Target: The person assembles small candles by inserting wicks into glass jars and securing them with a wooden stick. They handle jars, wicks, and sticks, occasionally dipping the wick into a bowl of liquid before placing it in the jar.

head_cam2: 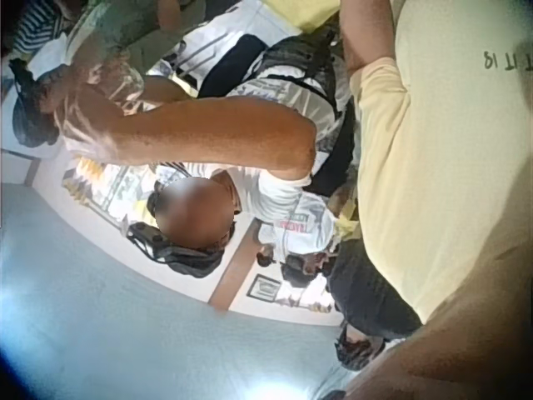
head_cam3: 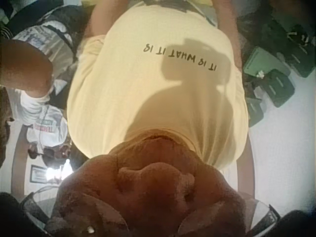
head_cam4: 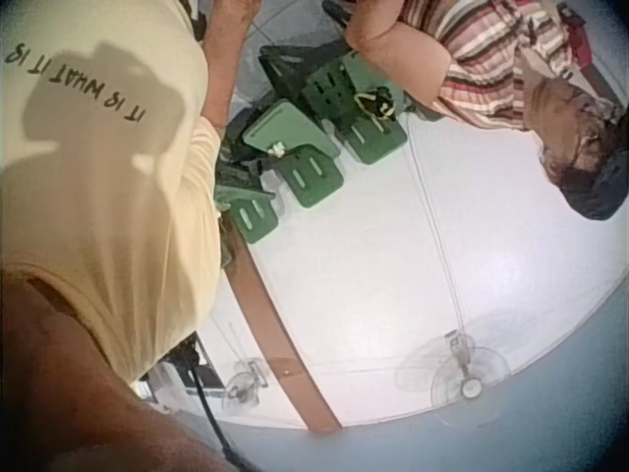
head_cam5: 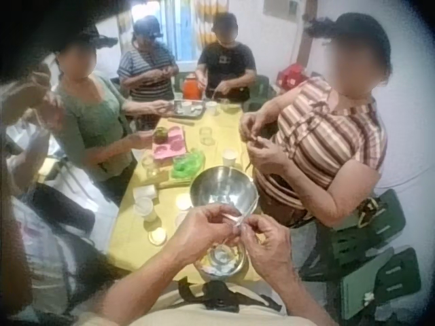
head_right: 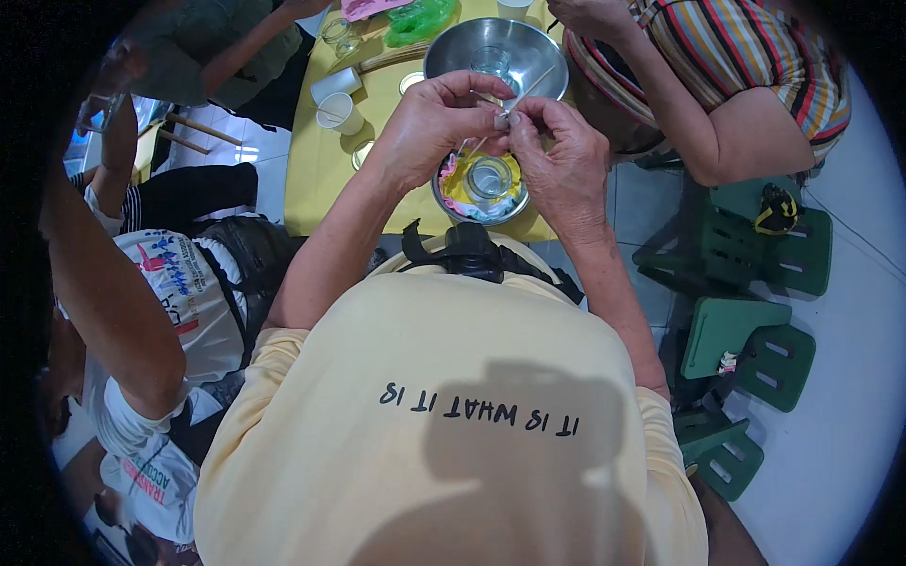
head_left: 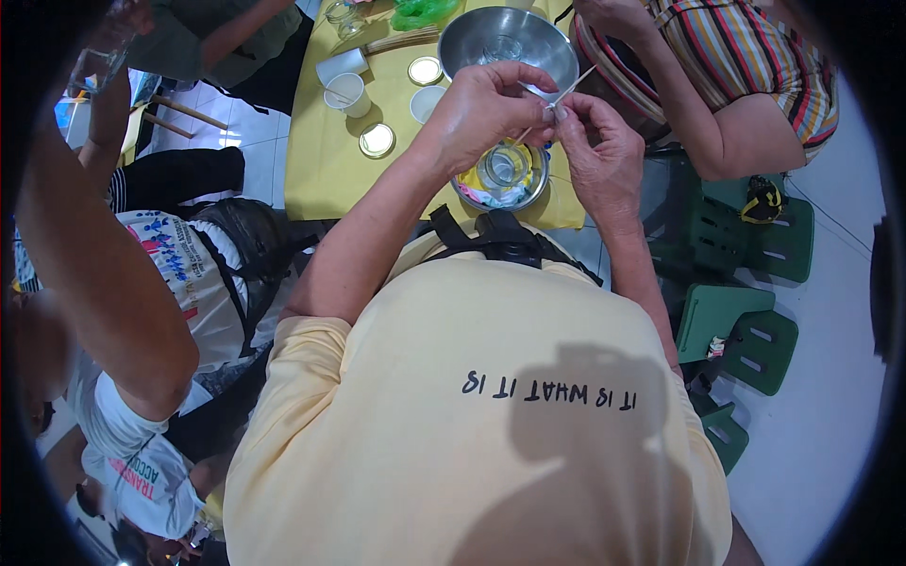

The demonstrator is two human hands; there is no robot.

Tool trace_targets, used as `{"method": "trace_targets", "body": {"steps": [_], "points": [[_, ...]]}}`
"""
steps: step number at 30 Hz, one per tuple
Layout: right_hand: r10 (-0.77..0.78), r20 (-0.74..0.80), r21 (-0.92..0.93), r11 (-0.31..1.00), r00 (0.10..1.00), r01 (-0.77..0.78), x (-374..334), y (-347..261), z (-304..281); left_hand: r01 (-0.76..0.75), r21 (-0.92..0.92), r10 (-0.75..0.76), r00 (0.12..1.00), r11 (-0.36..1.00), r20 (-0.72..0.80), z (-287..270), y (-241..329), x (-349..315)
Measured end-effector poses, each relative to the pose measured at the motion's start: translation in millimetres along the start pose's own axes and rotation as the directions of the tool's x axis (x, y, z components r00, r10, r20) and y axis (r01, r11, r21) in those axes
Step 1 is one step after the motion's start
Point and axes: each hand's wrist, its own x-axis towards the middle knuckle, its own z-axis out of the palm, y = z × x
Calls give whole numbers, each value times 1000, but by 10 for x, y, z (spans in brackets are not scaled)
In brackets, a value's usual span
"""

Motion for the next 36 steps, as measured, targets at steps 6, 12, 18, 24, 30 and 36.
{"method": "trace_targets", "body": {"steps": [6, 12, 18, 24, 30, 36], "points": [[229, 89, 344, 906, 969, -246, 9, 117, 15, -78, 102, 71, 995, 992, 76, -89, -28, -25], [190, 103, 257, 943, 976, -210, 13, 113, 44, -56, 148, 46, 997, 987, 68, -160, -70, 1], [202, 158, 293, 925, 967, -241, 19, 78, 24, -63, 54, 56, 992, 997, 115, -159, -92, -6], [208, 148, 268, 933, 967, -241, -6, 141, -6, -74, -19, 76, 980, 997, 183, -153, -103, -22], [153, 76, 209, 964, 985, -165, -35, 134, -6, -56, 14, 52, 978, 998, 201, -150, -92, -3], [59, 5, 116, 991, 998, -59, -62, 46, 13, -97, 84, 86, 988, 992, 126, -112, -123, -19]]}}
